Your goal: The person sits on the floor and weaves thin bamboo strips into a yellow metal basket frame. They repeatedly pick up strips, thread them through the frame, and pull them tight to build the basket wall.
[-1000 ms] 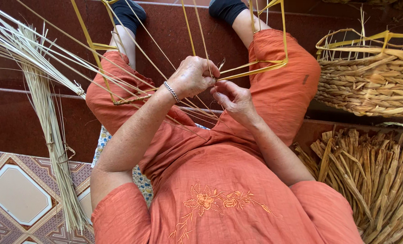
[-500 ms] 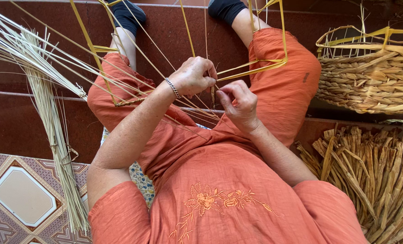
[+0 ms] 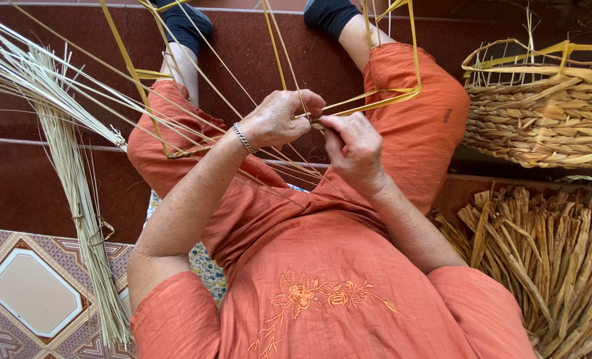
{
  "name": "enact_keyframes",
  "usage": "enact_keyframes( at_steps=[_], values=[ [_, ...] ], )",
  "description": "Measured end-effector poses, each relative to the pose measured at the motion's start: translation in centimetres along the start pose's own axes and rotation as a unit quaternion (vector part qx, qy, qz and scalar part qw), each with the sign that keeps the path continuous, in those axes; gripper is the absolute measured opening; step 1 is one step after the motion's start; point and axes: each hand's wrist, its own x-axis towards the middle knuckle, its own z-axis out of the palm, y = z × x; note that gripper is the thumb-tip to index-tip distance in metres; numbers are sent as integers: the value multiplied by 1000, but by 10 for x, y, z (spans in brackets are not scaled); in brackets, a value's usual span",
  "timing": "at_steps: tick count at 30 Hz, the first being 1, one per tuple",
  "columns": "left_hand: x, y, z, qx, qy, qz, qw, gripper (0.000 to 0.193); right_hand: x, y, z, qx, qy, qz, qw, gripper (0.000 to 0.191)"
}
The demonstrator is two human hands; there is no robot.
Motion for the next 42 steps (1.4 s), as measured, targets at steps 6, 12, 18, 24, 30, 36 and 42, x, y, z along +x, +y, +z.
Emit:
enact_keyframes(
  at_steps=[6,12,18,24,30,36,42],
  values=[
    [-5,15,17,12,40,-1,999,51,14,7,-9,-62,-12,-22,998,21],
    [-7,22,31,103,88,-17,991,51,13,5,-18,84,-80,43,992,27],
    [-8,14,41,148,131,35,980,50,18,14,-16,-34,-24,-17,999,17],
    [-7,11,44,136,114,-48,983,43,27,28,-4,-189,5,-16,982,17],
    [-10,10,37,45,140,25,989,27,28,45,4,-185,-61,63,979,15],
    [-7,11,30,31,101,-27,994,20,15,47,-14,-141,-27,44,989,15],
    [6,12,19,4,17,-78,997,19,-6,27,-22,-171,-21,-52,984,37]
  ],
)
